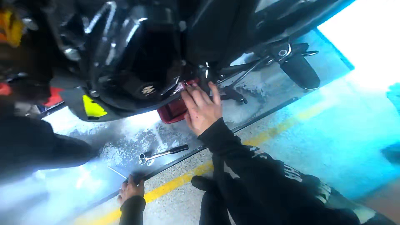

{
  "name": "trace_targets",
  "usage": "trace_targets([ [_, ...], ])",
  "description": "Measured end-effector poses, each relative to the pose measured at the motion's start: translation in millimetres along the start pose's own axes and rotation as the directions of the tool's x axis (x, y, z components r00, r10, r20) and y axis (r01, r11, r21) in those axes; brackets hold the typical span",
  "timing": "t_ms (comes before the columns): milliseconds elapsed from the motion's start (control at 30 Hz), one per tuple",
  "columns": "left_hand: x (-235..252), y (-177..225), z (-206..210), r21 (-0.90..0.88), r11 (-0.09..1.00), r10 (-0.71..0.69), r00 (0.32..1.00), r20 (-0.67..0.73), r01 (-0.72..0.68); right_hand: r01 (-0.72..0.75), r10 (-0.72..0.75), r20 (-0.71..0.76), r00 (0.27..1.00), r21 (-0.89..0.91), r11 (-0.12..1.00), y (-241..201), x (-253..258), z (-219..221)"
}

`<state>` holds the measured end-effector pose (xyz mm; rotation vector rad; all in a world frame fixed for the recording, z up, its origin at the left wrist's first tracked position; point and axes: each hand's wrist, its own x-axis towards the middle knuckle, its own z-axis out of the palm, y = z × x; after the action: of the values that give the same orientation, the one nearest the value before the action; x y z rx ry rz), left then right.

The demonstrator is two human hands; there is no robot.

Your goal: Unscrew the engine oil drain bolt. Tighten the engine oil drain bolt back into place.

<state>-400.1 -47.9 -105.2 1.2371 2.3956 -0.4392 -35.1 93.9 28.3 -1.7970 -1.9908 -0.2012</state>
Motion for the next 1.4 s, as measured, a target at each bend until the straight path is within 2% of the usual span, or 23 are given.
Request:
trace_targets([
  [133, 3.8, 6.9, 14.9, -0.005, 1.0, -0.002, 0.998, -0.065, 0.001, -0.011, 0.012, -0.024, 1.0, 0.044, 0.999, -1.9, -5.0, 2.4],
  [233, -18.5, 20.8, 10.4, -0.064, 0.997, 0.024, 0.965, -0.26, -0.042, -0.034, 0.036, -0.017, 0.999, 0.081, 0.996, -7.3, -9.5, 3.2],
  [300, -32.1, 38.3, 5.4, -0.21, 0.965, 0.065, 0.924, -0.378, -0.154, -0.05, 0.049, 0.007, 0.999, 0.111, 0.993, -10.0, -8.4, -0.2],
  [333, -39.0, 49.6, 4.1, -0.334, 0.922, 0.057, 0.92, -0.387, -0.197, -0.056, 0.054, 0.019, 0.998, 0.13, 0.99, -10.3, -8.6, -1.9],
  [367, -46.5, 61.9, 4.1, -0.482, 0.852, 0.022, 0.934, -0.357, -0.204, -0.059, 0.055, 0.031, 0.998, 0.156, 0.986, -9.5, -9.3, -4.1],
  [433, -61.1, 76.2, 2.2, -0.743, 0.662, -0.109, 0.968, -0.224, -0.097, -0.065, 0.051, 0.06, 0.997, 0.261, 0.963, -11.3, -14.7, -12.8],
  [500, -60.1, 80.6, -4.1, -0.848, 0.531, -0.19, 0.973, -0.129, -0.009, -0.084, 0.067, 0.058, 0.996, 0.357, 0.93, -14.7, -23.4, -24.3],
  [533, -56.5, 78.9, -7.1, -0.854, 0.52, -0.194, 0.973, -0.126, -0.007, -0.093, 0.076, 0.059, 0.995, 0.394, 0.914, -16.7, -31.6, -29.3],
  [600, -45.2, 68.6, -11.7, -0.824, 0.564, -0.165, 0.972, -0.168, -0.046, -0.099, 0.078, 0.066, 0.995, 0.448, 0.888, -26.1, -61.7, -26.1],
  [667, -29.1, 53.9, -17.0, -0.76, 0.644, -0.088, 0.979, -0.184, -0.086, -0.097, 0.003, 0.183, 0.983, 0.506, 0.857, -44.5, -98.8, 0.8],
  [733, -6.9, 44.9, -22.4, -0.665, 0.734, 0.026, 0.984, -0.176, -0.138, -0.145, -0.136, 0.417, 0.899, 0.575, 0.806, -69.6, -121.0, 37.8],
  [800, 13.6, 41.9, -32.2, -0.551, 0.809, 0.154, 0.979, -0.137, -0.204, -0.235, -0.215, 0.556, 0.803, 0.626, 0.743, -101.7, -125.0, 75.9],
  [867, 34.0, 44.1, -43.7, -0.406, 0.866, 0.282, 0.956, -0.085, -0.292, -0.315, -0.178, 0.596, 0.783, 0.626, 0.713, -134.6, -118.3, 113.5],
  [933, 49.1, 43.6, -45.7, -0.312, 0.889, 0.36, 0.933, 0.022, -0.336, -0.38, -0.164, 0.662, 0.732, 0.595, 0.708, -160.1, -111.7, 144.7],
  [1000, 60.2, 38.4, -34.7, -0.238, 0.891, 0.417, 0.903, 0.099, -0.386, -0.397, -0.217, 0.69, 0.69, 0.613, 0.683, -177.3, -107.1, 164.3],
  [1067, 71.4, 38.8, -24.2, -0.144, 0.889, 0.45, 0.889, 0.089, -0.436, -0.37, -0.288, 0.678, 0.676, 0.651, 0.663, -182.4, -97.2, 173.2],
  [1133, 77.3, 38.7, -20.3, -0.126, 0.881, 0.466, 0.882, 0.064, -0.456, -0.439, -0.305, 0.706, 0.639, 0.661, 0.609, -177.5, -90.7, 171.4],
  [1200, 78.5, 39.9, -25.5, -0.073, 0.864, 0.503, 0.855, 0.127, -0.498, -0.612, -0.204, 0.753, 0.626, 0.636, 0.469, -164.9, -94.6, 155.0],
  [1267, 72.1, 43.0, -43.2, 0.167, 0.781, 0.566, 0.795, 0.217, -0.601, -0.756, -0.008, 0.769, 0.639, 0.63, 0.175, -153.7, -112.2, 129.5],
  [1333, 58.5, 44.2, -66.0, 0.262, 0.707, 0.593, 0.753, 0.285, -0.657, -0.744, 0.191, 0.768, 0.612, 0.64, -0.192, -146.1, -135.1, 105.7],
  [1400, 35.2, 37.9, -89.3, 0.09, 0.667, 0.704, 0.665, 0.251, -0.74, -0.606, 0.316, 0.782, 0.538, 0.618, -0.501, -136.2, -155.2, 79.9],
])
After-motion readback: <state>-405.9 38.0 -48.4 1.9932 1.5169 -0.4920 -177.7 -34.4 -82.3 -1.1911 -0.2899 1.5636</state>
